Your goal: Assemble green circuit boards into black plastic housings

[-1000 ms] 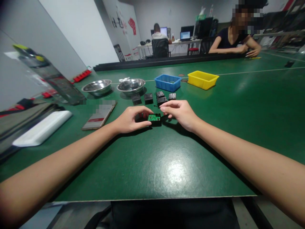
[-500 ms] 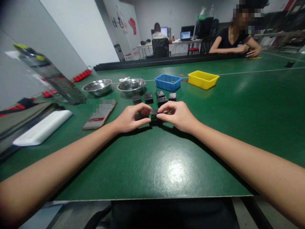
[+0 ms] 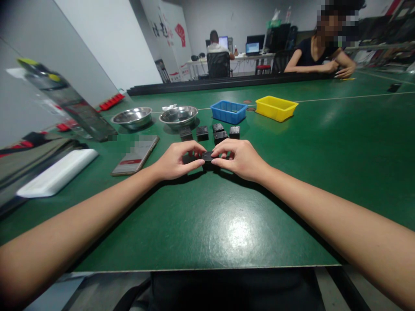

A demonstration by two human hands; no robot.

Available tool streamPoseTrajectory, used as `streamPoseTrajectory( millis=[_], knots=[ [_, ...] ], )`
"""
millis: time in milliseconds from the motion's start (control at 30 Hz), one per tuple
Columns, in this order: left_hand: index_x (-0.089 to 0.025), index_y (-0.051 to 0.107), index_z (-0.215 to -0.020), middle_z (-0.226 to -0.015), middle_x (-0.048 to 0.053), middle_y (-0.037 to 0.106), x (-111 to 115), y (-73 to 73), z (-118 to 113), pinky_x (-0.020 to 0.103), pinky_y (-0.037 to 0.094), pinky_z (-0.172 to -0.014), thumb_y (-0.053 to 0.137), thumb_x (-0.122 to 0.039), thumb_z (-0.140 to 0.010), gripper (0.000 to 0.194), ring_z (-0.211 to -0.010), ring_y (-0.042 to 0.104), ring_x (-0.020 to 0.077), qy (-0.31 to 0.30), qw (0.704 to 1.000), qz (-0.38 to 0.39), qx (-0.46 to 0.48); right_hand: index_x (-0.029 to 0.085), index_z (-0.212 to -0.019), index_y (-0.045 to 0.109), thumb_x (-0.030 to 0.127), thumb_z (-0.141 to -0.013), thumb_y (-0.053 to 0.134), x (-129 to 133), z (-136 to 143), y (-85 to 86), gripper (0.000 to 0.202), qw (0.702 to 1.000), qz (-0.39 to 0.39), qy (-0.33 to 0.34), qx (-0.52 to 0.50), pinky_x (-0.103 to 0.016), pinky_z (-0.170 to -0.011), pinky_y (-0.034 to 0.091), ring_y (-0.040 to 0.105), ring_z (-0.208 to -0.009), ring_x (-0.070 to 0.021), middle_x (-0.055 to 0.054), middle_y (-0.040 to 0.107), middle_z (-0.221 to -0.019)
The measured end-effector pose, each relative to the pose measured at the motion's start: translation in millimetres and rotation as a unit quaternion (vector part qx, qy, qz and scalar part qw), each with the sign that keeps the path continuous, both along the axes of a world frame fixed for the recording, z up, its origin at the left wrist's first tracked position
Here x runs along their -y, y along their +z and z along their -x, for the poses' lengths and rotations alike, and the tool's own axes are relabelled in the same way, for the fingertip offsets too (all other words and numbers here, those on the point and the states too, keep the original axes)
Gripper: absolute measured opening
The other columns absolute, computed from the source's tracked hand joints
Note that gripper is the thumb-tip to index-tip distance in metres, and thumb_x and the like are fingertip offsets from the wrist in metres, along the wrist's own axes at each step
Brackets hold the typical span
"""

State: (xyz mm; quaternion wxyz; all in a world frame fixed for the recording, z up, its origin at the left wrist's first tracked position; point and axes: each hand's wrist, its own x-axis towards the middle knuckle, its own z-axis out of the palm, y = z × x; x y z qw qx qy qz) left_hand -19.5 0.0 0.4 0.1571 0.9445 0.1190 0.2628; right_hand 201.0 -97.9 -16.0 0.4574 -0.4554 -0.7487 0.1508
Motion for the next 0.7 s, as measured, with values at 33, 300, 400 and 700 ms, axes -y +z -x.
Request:
streamPoseTrajectory(
  millis=[33,300,400,700],
  knots=[
    [-0.014,0.068,-0.097,-0.084,0.004,0.070,0.2,0.2,-0.1,0.025,0.049,-0.069,0.063,-0.041,-0.091,0.028,-0.073,0.064,0.0145,-0.001,1.000,-0.004,0.000,0.019,-0.088,0.080,0.029,-0.083,0.076,0.3,0.1,0.5,0.011,1.000,0.001,0.001,0.005,-0.029,-0.064,0.051,0.066,-0.074,-0.0164,-0.008,0.078,-0.096],
    [-0.016,0.068,-0.095,-0.084,0.004,0.071,-0.3,2.9,1.1,0.025,0.049,-0.069,0.063,-0.044,-0.090,0.029,-0.075,0.065,0.0155,0.005,1.000,-0.008,-0.017,0.020,-0.088,0.079,0.027,-0.085,0.072,2.1,0.8,3.7,0.010,0.999,0.001,0.001,0.034,-0.028,-0.062,0.050,0.066,-0.072,-0.0155,-0.007,0.078,-0.097],
    [-0.015,0.068,-0.096,-0.086,0.005,0.071,-0.8,2.5,0.9,0.026,0.050,-0.071,0.063,-0.044,-0.090,0.029,-0.076,0.066,0.0157,-0.002,1.000,-0.010,-0.017,0.020,-0.087,0.079,0.025,-0.085,0.072,2.2,0.6,3.8,0.009,0.999,-0.005,0.002,0.043,-0.028,-0.063,0.051,0.066,-0.073,-0.0156,-0.007,0.078,-0.097],
    [-0.015,0.067,-0.097,-0.085,0.005,0.071,0.1,1.6,1.6,0.027,0.049,-0.069,0.062,-0.043,-0.089,0.030,-0.074,0.065,0.0159,0.008,1.000,0.002,-0.026,0.018,-0.087,0.079,0.024,-0.085,0.072,2.2,0.2,4.5,0.010,0.998,-0.012,0.005,0.056,-0.027,-0.062,0.050,0.066,-0.071,-0.0146,-0.008,0.077,-0.098]
  ],
)
